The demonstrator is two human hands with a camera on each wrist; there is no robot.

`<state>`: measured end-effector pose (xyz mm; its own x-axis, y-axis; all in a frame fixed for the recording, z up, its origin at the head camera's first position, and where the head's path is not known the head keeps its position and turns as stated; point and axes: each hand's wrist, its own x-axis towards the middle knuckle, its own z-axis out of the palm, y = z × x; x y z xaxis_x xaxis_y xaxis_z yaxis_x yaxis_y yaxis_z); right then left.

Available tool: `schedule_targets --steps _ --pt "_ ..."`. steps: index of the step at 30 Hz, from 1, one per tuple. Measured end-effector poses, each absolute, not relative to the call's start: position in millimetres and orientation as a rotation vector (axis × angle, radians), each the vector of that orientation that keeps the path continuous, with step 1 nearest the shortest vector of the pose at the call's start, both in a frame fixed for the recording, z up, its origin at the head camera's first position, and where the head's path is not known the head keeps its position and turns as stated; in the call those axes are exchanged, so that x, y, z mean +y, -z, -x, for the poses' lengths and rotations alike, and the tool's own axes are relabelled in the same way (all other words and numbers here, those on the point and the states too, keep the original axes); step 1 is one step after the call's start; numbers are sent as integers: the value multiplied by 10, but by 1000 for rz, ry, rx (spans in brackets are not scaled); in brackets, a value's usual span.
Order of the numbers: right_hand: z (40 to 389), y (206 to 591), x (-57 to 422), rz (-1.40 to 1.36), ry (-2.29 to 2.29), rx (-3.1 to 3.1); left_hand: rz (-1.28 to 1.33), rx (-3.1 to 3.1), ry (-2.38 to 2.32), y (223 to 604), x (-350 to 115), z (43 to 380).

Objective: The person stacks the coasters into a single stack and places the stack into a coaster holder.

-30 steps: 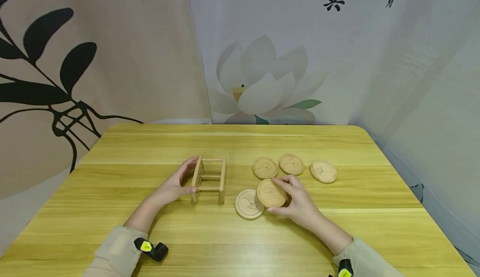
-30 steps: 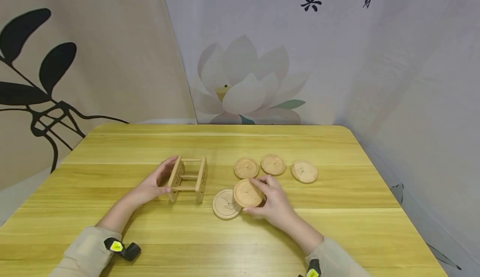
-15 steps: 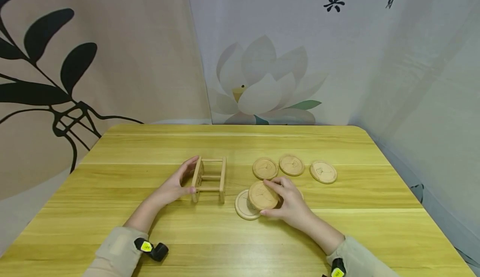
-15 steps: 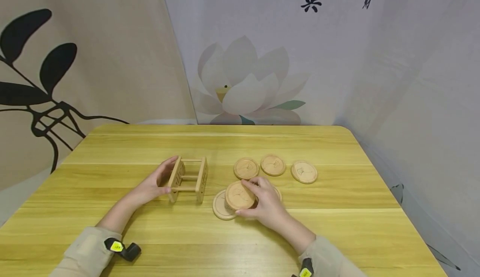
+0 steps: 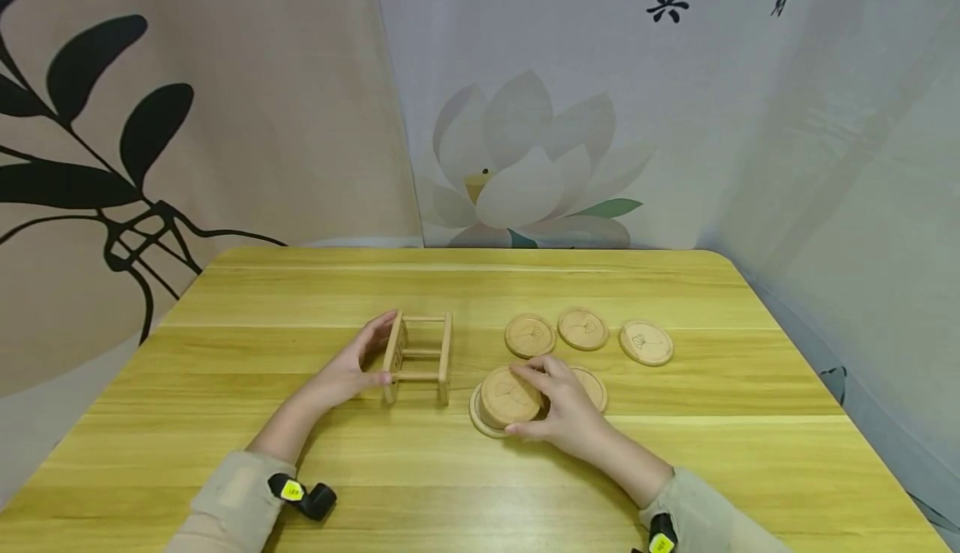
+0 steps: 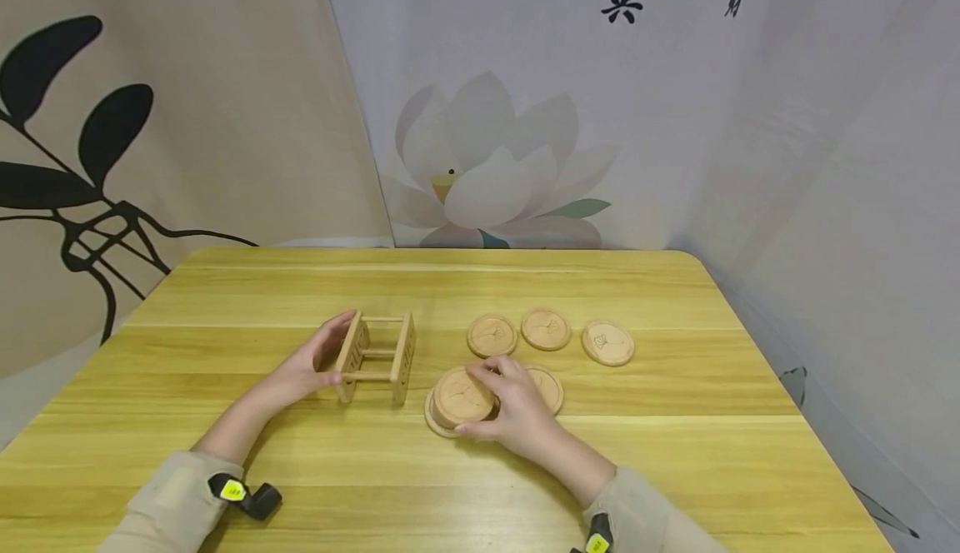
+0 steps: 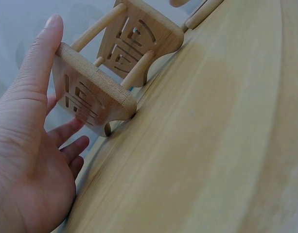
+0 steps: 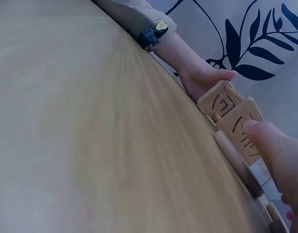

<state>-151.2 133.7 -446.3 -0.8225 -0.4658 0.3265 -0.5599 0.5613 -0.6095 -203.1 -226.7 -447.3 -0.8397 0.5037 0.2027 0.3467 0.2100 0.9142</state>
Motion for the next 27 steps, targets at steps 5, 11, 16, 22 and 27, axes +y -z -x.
schedule_targets --steps 5,11,16,22,27 --pt "1503 4469 1294 -904 -1086 -2673 -825 2324 -1707 4468 -2266 2032" --pt "1496 4474 1259 -919 -1060 -2685 -826 2324 -1713 4473 -2267 2038" --pt "1484 4469 1252 -919 -1061 -2704 -826 2322 -1714 4479 -2270 2039" --pt "1486 4481 1252 -935 -1019 -2713 -829 2330 -1708 4477 -2270 2037" --pt "1483 4481 1248 -942 -994 -2723 -819 2332 -1709 4469 -2266 2034"
